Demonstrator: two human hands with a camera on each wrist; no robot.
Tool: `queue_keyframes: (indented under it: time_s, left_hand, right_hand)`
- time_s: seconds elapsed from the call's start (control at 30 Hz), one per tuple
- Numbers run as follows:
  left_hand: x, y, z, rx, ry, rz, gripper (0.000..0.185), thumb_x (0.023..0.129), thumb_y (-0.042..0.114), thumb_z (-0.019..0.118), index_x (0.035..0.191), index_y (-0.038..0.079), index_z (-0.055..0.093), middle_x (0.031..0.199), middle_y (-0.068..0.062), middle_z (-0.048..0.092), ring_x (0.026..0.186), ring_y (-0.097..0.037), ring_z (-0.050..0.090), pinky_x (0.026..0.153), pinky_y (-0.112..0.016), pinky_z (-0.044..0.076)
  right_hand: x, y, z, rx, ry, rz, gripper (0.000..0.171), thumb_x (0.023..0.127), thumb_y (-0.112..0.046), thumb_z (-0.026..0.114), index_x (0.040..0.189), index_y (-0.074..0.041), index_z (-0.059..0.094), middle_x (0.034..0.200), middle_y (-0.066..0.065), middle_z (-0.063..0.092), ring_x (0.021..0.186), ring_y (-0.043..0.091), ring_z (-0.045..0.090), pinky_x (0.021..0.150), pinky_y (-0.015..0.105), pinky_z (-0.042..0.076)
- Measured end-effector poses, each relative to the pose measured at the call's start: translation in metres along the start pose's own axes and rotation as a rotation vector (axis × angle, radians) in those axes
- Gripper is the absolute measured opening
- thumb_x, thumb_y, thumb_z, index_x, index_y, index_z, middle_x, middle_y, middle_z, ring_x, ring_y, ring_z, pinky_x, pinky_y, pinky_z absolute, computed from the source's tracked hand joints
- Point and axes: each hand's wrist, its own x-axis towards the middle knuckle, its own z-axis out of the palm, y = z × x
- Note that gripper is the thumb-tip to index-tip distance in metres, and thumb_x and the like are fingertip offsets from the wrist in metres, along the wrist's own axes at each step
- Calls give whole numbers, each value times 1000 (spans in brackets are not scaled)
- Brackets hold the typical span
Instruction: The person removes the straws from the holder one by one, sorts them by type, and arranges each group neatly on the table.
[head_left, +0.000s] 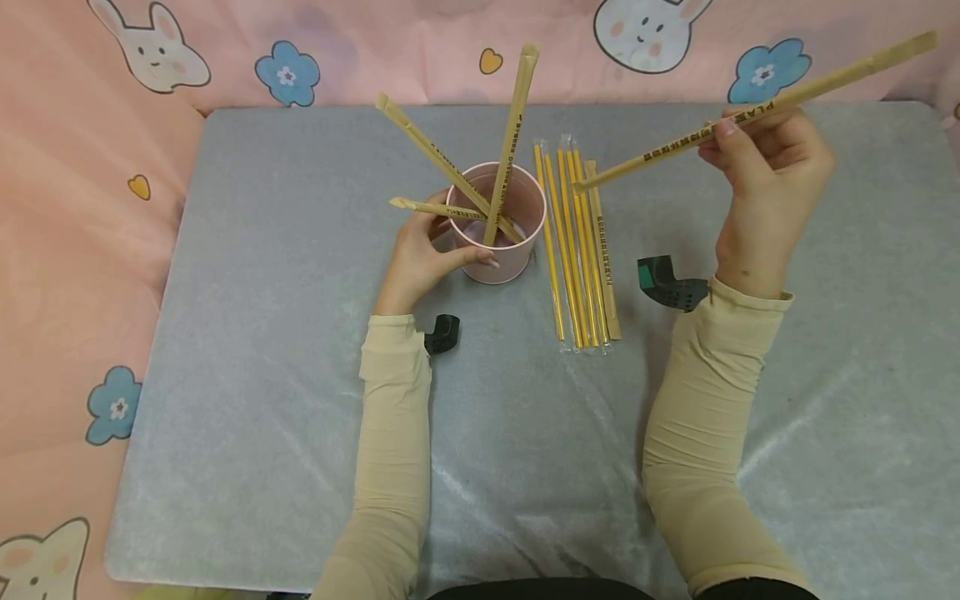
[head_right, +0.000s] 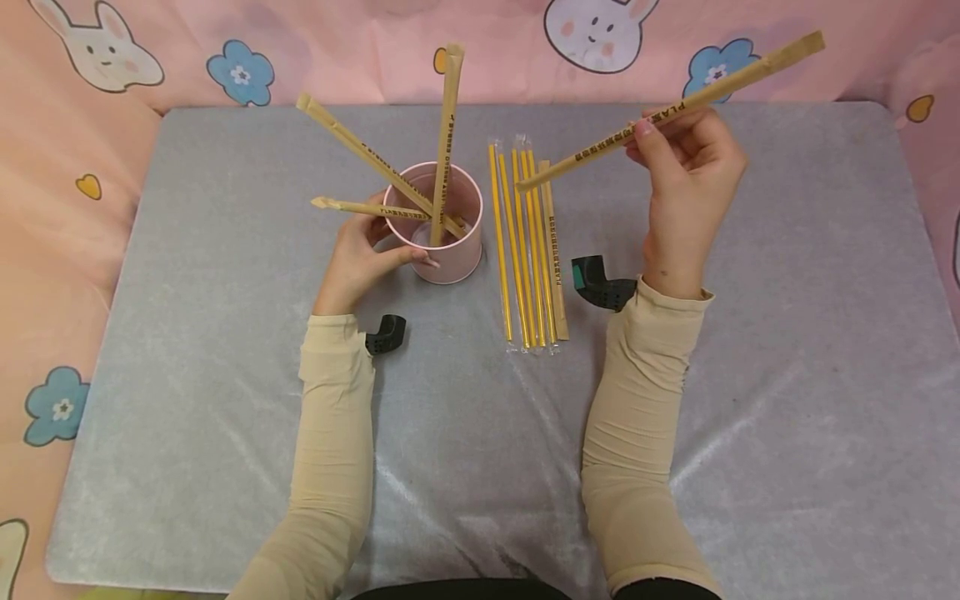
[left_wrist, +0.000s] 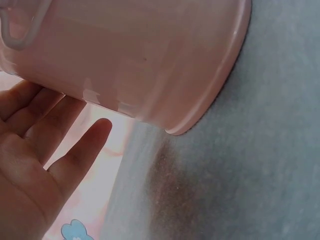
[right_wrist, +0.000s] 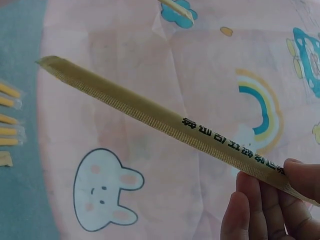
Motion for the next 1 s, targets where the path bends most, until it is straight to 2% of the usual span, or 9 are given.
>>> queue_keyframes:
  time_s: [0.13,0.33,0.6,0.87,1.0]
  left_hand:
    - [0,0,0,2,3,-4,70,69,6,84,132,4,53,127,-8,56,115,-14,53,101,-23,41]
    - [0,0,0,3,2,-4,71,68,7,85,132,4,53,127,-7,56,115,-13,53,101,-22,40]
    - [0,1,0,-2,0,6,73,67,6,85,132,5,53,125,-7,57,113,-11,55,101,-23,41]
    - [0,1,0,-10,-5,5,72,67,6,85,132,5,53,125,-7,57,112,-11,55,101,-23,41]
    - [0,1,0,-6,-2,2,73,67,7,86,132,5,53,126,-6,57,113,-10,54,101,-22,41]
  right_hand:
    - [0,3,-2,-73,-56,-76,10,77,7,70,80,15,64,72,17,65,61,23,61,66,31,57]
    - [1,3,-4,-89,-55,-85,9,78,7,68,77,14,63,72,17,64,60,24,60,65,31,56]
    - [1,3,-4,-23,-3,-48,11,75,10,70,77,17,61,69,18,63,58,25,58,60,30,54]
    - [1,4,-7,-108,-68,-89,11,80,5,69,80,15,65,73,15,65,60,22,58,62,30,54]
    - [0,2,-6,-108,-67,-73,12,80,5,69,81,16,65,72,15,65,60,21,59,62,30,54]
